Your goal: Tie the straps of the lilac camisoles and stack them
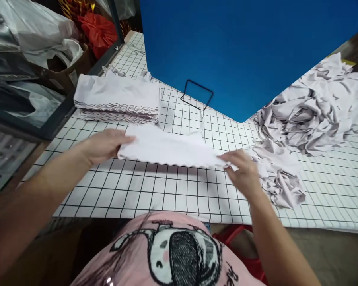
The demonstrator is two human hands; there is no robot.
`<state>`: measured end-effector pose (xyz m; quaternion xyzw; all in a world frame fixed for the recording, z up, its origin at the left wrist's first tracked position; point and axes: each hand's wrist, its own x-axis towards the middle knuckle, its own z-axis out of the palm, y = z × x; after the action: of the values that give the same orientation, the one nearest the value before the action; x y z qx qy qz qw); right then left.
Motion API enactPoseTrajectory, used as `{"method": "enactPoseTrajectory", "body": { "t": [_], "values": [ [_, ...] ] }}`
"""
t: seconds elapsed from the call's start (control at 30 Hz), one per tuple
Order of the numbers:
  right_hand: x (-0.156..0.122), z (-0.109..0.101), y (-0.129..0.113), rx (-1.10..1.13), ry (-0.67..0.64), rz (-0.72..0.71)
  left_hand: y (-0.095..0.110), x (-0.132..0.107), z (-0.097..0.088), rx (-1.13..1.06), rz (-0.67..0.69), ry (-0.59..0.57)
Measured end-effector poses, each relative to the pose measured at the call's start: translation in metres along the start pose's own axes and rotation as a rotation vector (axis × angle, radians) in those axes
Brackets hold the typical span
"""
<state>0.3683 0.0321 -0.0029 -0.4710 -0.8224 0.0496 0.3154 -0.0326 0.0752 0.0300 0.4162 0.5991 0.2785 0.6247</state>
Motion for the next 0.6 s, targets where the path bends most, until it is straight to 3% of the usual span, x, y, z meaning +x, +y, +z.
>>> {"method": "enactPoseTrajectory", "body": {
  "t": [0.03, 0.1, 0.2, 0.3, 0.37, 0.47, 0.6],
  "values": [
    [-0.019, 0.015, 0.000, 0.010, -0.083, 0.009, -0.022, -0.001, 0.000, 0.066, -0.127, -0.014],
    [-0.050, 0.037, -0.003, 0.025, -0.221, 0.023, -0.058, -0.005, -0.002, 0.226, -0.240, -0.013],
    [-0.073, 0.047, -0.013, 0.061, -0.323, 0.053, -0.086, -0.016, -0.003, 0.493, -0.192, 0.071],
    [-0.075, 0.039, -0.023, 0.079, -0.348, 0.072, -0.094, -0.025, 0.006, 0.845, 0.130, 0.384],
    [-0.069, 0.031, -0.023, 0.104, -0.397, 0.070, -0.095, -0.026, 0.019, 1.015, 0.446, 0.465],
    [-0.052, 0.020, -0.014, 0.169, -0.419, 0.143, -0.094, -0.016, 0.046, 1.106, 0.776, 0.327],
    [-0.003, 0.029, 0.005, 0.252, -0.178, 0.470, -0.080, 0.018, 0.095, 1.112, 0.932, 0.189]
  ]
}}
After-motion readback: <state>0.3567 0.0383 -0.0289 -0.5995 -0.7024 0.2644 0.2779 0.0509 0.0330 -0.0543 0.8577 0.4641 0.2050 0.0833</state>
